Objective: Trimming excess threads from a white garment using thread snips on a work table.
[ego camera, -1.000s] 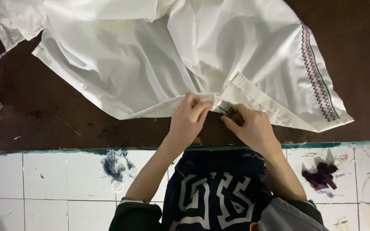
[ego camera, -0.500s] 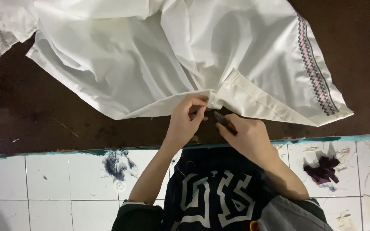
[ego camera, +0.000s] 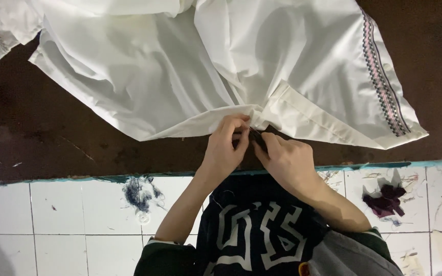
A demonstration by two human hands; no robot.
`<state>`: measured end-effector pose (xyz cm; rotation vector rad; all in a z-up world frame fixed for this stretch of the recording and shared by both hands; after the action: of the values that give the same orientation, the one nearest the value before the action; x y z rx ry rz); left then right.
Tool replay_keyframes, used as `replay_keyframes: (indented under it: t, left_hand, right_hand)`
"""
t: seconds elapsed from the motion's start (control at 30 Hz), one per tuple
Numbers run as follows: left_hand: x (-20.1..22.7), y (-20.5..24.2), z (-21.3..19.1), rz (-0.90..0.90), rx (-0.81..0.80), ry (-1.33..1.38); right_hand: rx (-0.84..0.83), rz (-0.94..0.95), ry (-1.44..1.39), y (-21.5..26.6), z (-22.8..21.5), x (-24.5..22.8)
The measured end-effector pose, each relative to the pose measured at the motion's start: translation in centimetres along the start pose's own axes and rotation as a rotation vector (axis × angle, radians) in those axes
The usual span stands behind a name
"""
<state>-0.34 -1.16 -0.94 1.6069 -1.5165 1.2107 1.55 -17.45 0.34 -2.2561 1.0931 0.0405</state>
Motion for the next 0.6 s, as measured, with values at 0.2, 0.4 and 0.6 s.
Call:
replay_keyframes:
  t: [0.2, 0.4, 0.6]
  left_hand:
    - [0.6, 0.1, -0.3, 0.075, 0.019, -0.024]
    - [1.3, 1.4, -2.1, 0.003, 0.088, -0.031]
    - [-0.1, 8.7, -1.4, 0.334, -0.268, -0.613]
  right_hand:
    - [-0.039, 0.052, -0.061, 0.3, 0.6, -0.1]
    - [-0.096, 0.164, -0.182, 0.3, -0.7, 0.3]
    - [-0.129, 0.401, -0.16, 1.7, -3.3, 6.5]
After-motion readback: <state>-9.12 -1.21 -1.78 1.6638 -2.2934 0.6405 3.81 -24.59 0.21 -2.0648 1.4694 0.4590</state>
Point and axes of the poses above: each hand's wrist, its own y-axis away from the middle knuckle, its own z-axis out of the palm, x = y × z, the point moved 3 cm from there along -y, towards the middle knuckle, and after that the axes turned 8 degrees about x, right-handed, at the moved point
